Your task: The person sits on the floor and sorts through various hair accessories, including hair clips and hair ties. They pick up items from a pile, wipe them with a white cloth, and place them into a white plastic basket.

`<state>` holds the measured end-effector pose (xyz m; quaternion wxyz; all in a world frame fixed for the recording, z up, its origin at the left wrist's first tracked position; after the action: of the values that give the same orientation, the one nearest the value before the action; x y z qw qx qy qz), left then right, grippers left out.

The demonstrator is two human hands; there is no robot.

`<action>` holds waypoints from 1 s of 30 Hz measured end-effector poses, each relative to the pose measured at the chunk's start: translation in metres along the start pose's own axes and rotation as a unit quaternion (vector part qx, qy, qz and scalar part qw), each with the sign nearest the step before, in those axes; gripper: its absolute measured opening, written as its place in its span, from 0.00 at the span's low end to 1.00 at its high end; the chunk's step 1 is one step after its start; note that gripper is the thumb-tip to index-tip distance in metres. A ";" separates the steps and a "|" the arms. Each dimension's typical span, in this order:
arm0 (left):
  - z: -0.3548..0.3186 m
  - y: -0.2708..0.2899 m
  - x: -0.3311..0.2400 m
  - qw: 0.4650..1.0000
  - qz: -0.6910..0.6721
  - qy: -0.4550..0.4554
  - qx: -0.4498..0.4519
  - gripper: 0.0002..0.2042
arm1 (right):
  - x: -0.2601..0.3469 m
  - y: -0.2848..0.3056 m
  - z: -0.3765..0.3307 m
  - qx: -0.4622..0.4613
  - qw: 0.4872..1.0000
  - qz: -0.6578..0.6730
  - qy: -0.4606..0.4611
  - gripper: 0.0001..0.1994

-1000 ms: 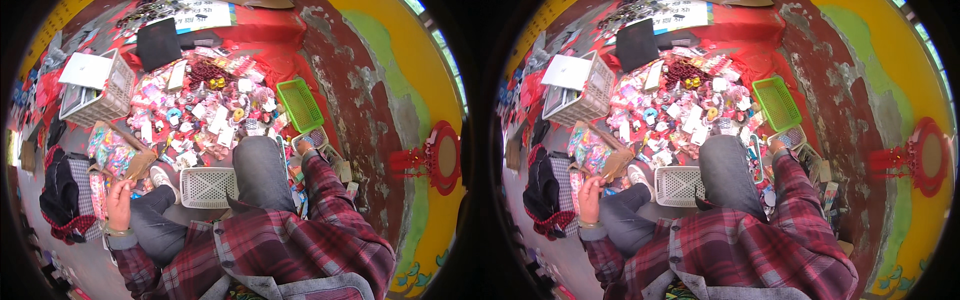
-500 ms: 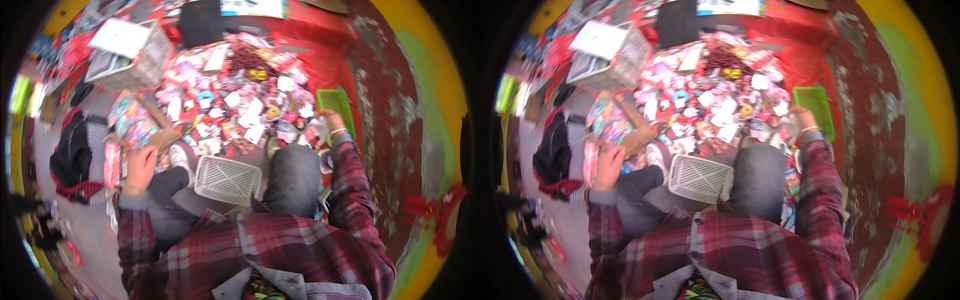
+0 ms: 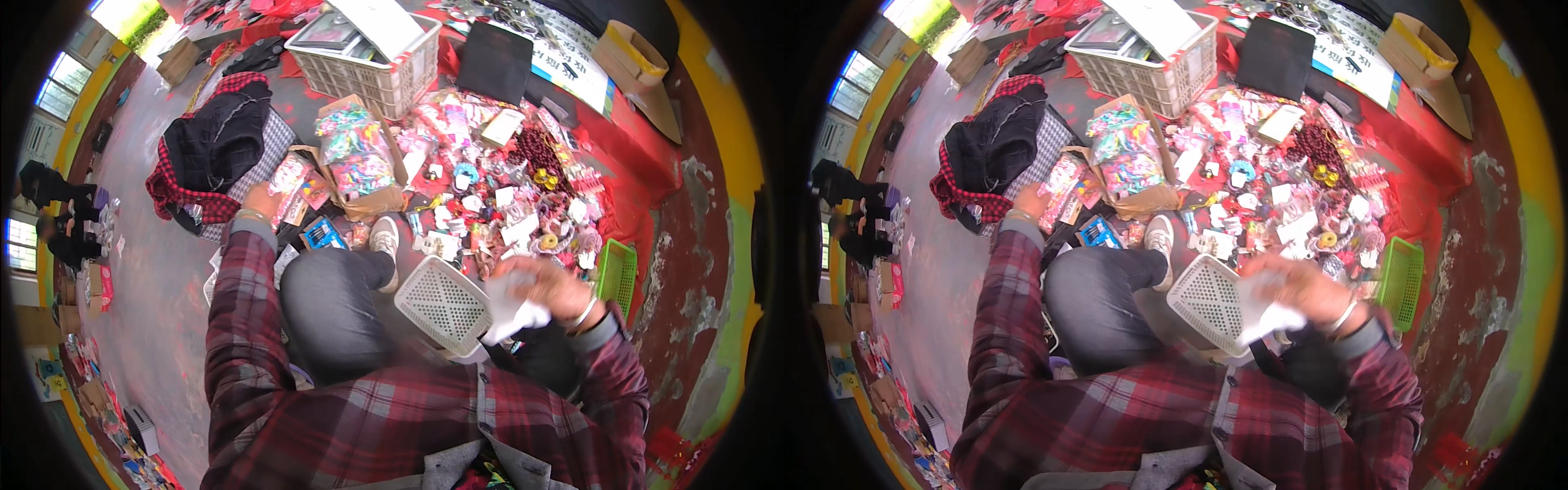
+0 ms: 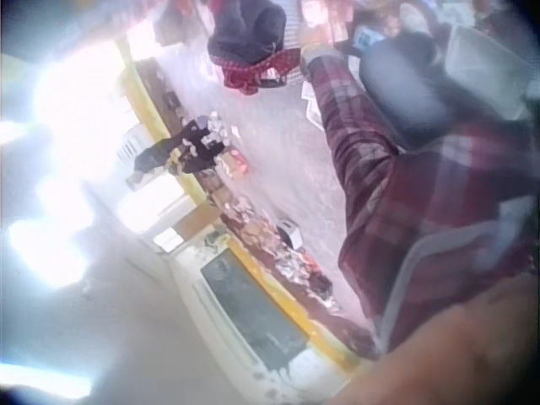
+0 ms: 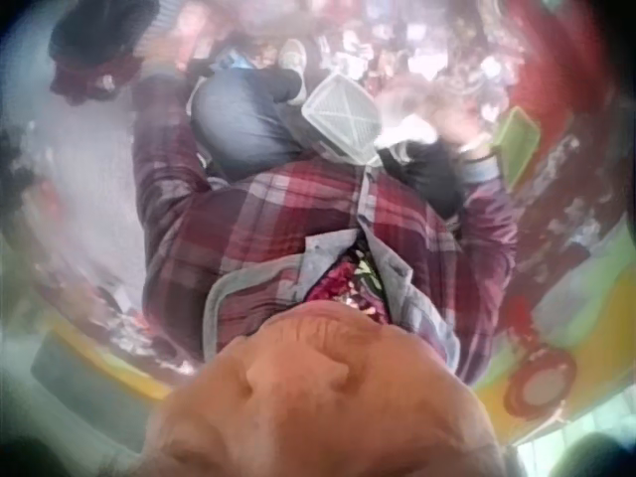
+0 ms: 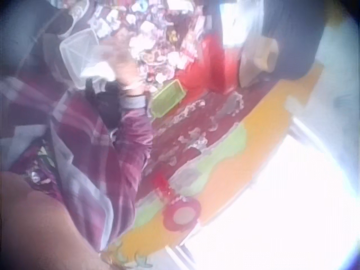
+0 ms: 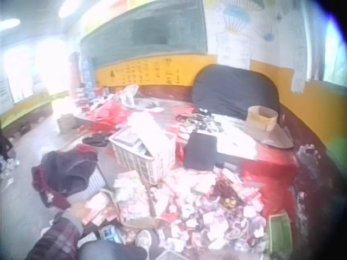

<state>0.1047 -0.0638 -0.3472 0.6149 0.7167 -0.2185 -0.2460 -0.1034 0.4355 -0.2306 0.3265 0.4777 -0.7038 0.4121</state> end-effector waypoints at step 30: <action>0.038 -0.064 0.011 0.996 0.009 0.091 -0.004 0.27 | -0.118 0.005 0.023 -0.106 0.969 0.195 -0.108 0.15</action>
<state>0.0900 -0.0909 -0.4156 0.6373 0.7316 -0.1671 -0.1750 -0.0705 0.4633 -0.3430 0.2105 0.3356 -0.8541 0.3371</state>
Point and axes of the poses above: each hand's wrist, its own z-axis towards the middle knuckle, its own y-axis out of the back of the hand, x = y × z, the point moved 4 cm from there along z, towards the middle knuckle, and after that the axes turned 5 degrees about x, right-handed, at the moved point
